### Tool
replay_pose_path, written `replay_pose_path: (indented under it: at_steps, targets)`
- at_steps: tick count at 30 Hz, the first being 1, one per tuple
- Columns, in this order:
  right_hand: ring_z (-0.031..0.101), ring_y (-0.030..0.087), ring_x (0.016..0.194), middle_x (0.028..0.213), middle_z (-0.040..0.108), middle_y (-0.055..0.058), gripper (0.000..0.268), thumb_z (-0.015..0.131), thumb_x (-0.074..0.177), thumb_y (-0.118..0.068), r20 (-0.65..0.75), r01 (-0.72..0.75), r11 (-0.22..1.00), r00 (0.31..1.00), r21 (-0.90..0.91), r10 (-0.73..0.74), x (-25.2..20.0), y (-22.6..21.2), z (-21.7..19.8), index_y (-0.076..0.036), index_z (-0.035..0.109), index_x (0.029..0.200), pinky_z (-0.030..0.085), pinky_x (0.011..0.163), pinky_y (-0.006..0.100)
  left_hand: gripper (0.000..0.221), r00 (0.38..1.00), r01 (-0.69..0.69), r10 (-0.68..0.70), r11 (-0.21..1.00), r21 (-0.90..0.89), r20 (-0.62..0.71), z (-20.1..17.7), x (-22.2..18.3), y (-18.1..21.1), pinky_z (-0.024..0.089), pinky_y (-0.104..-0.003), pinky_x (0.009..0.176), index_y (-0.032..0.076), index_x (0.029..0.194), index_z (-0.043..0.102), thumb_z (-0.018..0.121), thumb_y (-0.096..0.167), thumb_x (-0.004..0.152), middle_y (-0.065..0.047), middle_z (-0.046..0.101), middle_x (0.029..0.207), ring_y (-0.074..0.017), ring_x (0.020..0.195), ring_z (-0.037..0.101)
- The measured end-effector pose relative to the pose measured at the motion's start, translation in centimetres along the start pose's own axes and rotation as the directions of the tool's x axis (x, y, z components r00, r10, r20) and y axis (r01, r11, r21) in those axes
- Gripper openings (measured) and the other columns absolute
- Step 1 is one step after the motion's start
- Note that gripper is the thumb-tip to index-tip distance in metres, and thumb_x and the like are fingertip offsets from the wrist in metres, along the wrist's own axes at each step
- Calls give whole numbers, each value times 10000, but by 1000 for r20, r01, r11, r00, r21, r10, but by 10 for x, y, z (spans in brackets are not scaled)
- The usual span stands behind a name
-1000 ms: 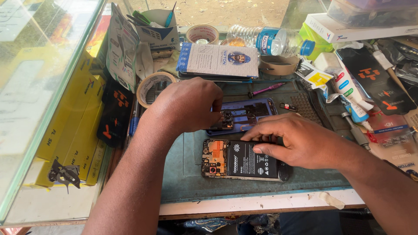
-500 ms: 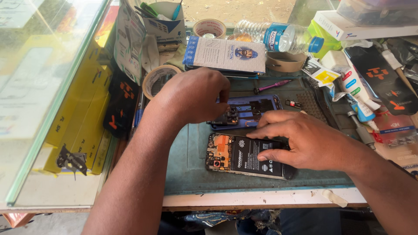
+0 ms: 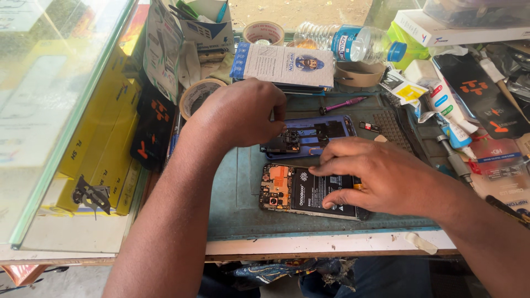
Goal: The person works on a disassembled smartphone at a cluttered workbench. They handle the phone chassis, battery, and internal components, using a syringe-like tool to apply adhesive and a plastic card to press parts. The person also retrieves a screen protector package from a drawer and places it on the work surface.
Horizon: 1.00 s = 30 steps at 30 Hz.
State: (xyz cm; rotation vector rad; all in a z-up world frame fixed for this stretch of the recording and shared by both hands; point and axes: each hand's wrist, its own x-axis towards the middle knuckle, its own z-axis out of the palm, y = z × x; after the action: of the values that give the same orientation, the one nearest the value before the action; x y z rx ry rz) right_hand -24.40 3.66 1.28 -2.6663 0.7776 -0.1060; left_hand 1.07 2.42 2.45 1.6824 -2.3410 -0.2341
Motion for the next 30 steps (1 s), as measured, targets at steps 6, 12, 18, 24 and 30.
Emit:
replay_pose_path:
  at_steps: [6, 12, 18, 24, 30]
  targets:
    - [648, 257, 1138, 1253, 670, 47, 681, 816, 734, -559, 12, 122, 992, 992, -25, -122, -11, 15, 6, -83, 737, 1215, 533, 843, 425, 109, 1000, 12, -12, 1000, -3, 24, 1, 2, 1, 565, -466, 754, 152, 839, 775, 750, 237, 775, -100, 748, 852, -314, 842, 720]
    - [630, 256, 1172, 1262, 662, 47, 783, 865, 659, -586, 20, 88, 996, 996, 32, -89, -12, 24, 12, -103, 735, 1261, 516, 886, 430, 119, 994, -6, 3, 1000, -30, -108, -2, 0, -4, 573, -475, 732, 142, 851, 775, 757, 237, 783, -113, 751, 835, -330, 797, 723]
    - [624, 281, 1191, 1272, 661, 73, 809, 881, 612, -519, 10, 99, 992, 995, 77, -100, -6, 18, 9, -105, 715, 1287, 513, 887, 425, 226, 952, 125, -123, 992, -10, -281, -4, 5, -11, 548, -485, 799, 155, 986, 755, 810, 282, 807, -76, 749, 871, -307, 892, 711]
    - [631, 305, 1170, 1271, 669, 113, 721, 862, 703, -498, -75, 247, 967, 967, 57, -243, -3, 18, 10, -70, 711, 1263, 516, 921, 435, 703, 868, -87, 118, 993, 86, -482, 14, 16, -30, 453, -489, 984, 99, 1313, 626, 895, 308, 698, -128, 629, 1301, -360, 1229, 560]
    - [693, 286, 1092, 1155, 733, 97, 538, 825, 778, -467, -251, 266, 964, 932, -14, -261, -3, 30, 1, -85, 753, 1151, 547, 916, 425, 636, 902, -86, 149, 982, 169, -406, 23, 33, -44, 410, -514, 1012, 118, 1290, 678, 878, 281, 708, -119, 654, 1324, -338, 1231, 574]
